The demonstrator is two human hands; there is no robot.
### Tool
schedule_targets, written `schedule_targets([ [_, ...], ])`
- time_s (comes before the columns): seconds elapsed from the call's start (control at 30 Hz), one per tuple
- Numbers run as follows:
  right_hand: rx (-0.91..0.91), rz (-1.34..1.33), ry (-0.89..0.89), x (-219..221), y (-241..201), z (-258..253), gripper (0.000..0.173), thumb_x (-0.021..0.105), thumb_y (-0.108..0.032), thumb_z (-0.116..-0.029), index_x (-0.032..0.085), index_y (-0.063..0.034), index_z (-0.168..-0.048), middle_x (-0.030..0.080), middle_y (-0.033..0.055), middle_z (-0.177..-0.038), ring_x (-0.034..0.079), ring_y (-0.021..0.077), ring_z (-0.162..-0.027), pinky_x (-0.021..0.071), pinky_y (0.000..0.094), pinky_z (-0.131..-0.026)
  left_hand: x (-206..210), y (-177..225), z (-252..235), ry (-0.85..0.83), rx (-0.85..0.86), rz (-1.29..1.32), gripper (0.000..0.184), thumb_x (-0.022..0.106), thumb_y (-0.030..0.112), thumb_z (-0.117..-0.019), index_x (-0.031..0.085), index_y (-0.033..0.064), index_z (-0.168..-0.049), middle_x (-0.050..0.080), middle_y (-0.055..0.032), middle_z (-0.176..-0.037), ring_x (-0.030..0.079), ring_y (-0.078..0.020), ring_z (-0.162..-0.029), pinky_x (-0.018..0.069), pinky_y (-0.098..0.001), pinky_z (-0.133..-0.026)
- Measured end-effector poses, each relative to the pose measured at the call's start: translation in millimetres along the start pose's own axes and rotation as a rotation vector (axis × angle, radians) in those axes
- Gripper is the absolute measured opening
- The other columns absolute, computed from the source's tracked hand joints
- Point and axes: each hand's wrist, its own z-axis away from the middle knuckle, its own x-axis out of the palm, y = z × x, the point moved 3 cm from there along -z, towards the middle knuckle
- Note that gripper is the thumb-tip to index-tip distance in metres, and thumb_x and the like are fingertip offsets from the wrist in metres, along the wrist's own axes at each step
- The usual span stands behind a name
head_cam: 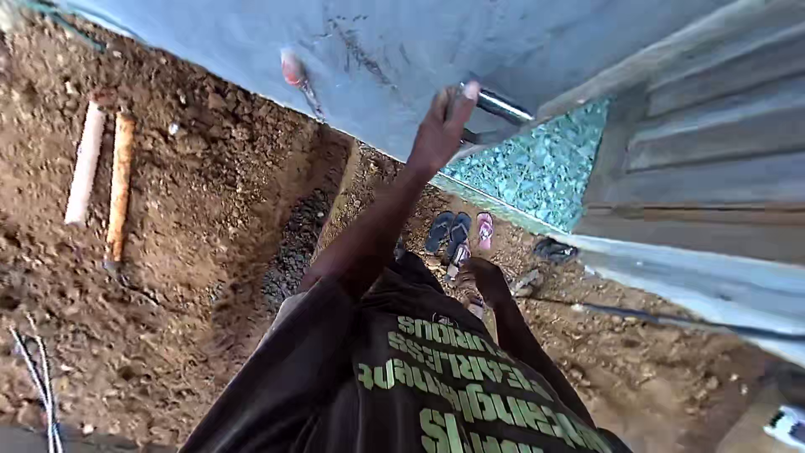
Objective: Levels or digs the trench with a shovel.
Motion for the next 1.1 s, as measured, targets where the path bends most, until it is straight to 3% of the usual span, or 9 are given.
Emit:
schedule_targets([
  [0.1,-0.261,-0.055,0.072,-33.8,-75.8,1.9,0.039,0.047,-0.024,-0.109,0.058,0.0025,-0.136,0.07,0.0166,-0.12,0.072,0.0262,-0.101,0.0617,0.0451,-0.089,8.4,-13.3,52.3,-0.07,0.045,0.108,0.045,0.042,0.031,-0.1105,0.05,-0.0041,-0.138,0.066,-0.0178,-0.115,0.069,-0.022,-0.1,0.0615,-0.0436,-0.088],
  [0.2,-0.626,-0.128,-0.011,-64.4,-173.6,34.1,0.071,0.048,-0.061,-0.1018,0.05,-0.0036,-0.144,0.063,0.0103,-0.135,0.066,0.0249,-0.118,0.0563,0.048,-0.101,13.6,-17.7,92.6,-0.079,0.081,0.159,0.047,0.043,0.029,-0.11,0.05,-0.0067,-0.139,0.066,-0.0193,-0.121,0.069,-0.0221,-0.105,0.0609,-0.0432,-0.093],
  [0.3,-0.951,0.391,-0.158,-53.3,-250.6,77.5,0.085,0.045,-0.071,-0.099,0.049,-0.0017,-0.148,0.058,0.0162,-0.144,0.059,0.0257,-0.13,0.0499,0.0475,-0.11,2.9,-20.2,124.6,-0.101,0.094,0.185,0.05,0.038,0.029,-0.1114,0.048,-0.0054,-0.146,0.063,-0.0191,-0.134,0.065,-0.0219,-0.12,0.0544,-0.0429,-0.105],
  [0.4,-0.754,0.873,-0.191,1.8,-283.4,85.2,0.072,0.063,-0.051,-0.0951,0.047,-0.0081,-0.151,0.069,0.0185,-0.118,0.07,0.0274,-0.098,0.0569,0.0544,-0.086,-29.6,-54.0,159.7,-0.018,-0.007,0.188,0.051,0.03,0.031,-0.1132,0.057,-0.002,-0.141,0.063,-0.0164,-0.139,0.059,-0.0212,-0.131,0.0454,-0.0439,-0.115],
  [0.47,-0.645,0.863,-0.372,45.9,-300.2,80.9,0.066,0.069,-0.041,-0.0879,0.05,-0.0108,-0.144,0.069,0.0093,-0.098,0.07,0.0186,-0.074,0.0622,0.0441,-0.068,-61.3,-93.1,190.8,0.104,-0.162,0.13,0.049,0.036,0.035,-0.1131,0.06,0.0019,-0.14,0.062,-0.0159,-0.14,0.06,-0.0228,-0.129,0.0465,-0.0467,-0.113],
  [0.57,-0.649,0.808,-0.729,124.4,-319.3,118.2,0.06,0.075,-0.034,-0.081,0.058,-0.0123,-0.134,0.069,0.0002,-0.086,0.066,0.0104,-0.062,0.0606,0.0319,-0.055,-100.7,-141.4,252.4,0.299,-0.319,0.164,0.048,0.04,0.038,-0.1114,0.06,0.0038,-0.138,0.063,-0.016,-0.136,0.063,-0.0253,-0.122,0.0515,-0.0498,-0.106],
  [0.67,-0.734,0.849,-1.008,195.1,-347.2,177.6,0.052,0.076,-0.036,-0.0822,0.066,-0.0194,-0.13,0.071,-0.0085,-0.088,0.064,0.0021,-0.067,0.0564,0.0211,-0.056,-140.6,-167.3,308.1,0.49,-0.413,0.371,0.051,0.035,0.04,-0.1119,0.058,0.0035,-0.14,0.065,-0.0165,-0.133,0.067,-0.0264,-0.117,0.0563,-0.0494,-0.1],
  [0.87,-0.704,0.777,-1.288,267.1,-376.0,239.1,0.051,0.073,-0.035,-0.0902,0.06,-0.0191,-0.137,0.068,-0.0056,-0.092,0.063,0.003,-0.074,0.0554,0.0188,-0.066,-185.3,-177.9,376.7,0.773,-0.527,0.634,0.057,0.032,0.048,-0.1114,0.053,0.0061,-0.143,0.066,-0.0167,-0.132,0.068,-0.0288,-0.112,0.0569,-0.0498,-0.093],
  [1.1,-0.585,0.528,-1.11,358.8,-285.4,150.3,0.047,0.067,-0.028,-0.0942,0.053,-0.0114,-0.136,0.065,-0.0021,-0.079,0.062,0.0114,-0.061,0.0571,0.031,-0.057,-228.3,-184.7,411.4,0.983,-0.486,0.516,0.051,0.034,0.047,-0.1117,0.059,0.0109,-0.138,0.069,-0.0128,-0.125,0.07,-0.025,-0.108,0.059,-0.0496,-0.092],
])
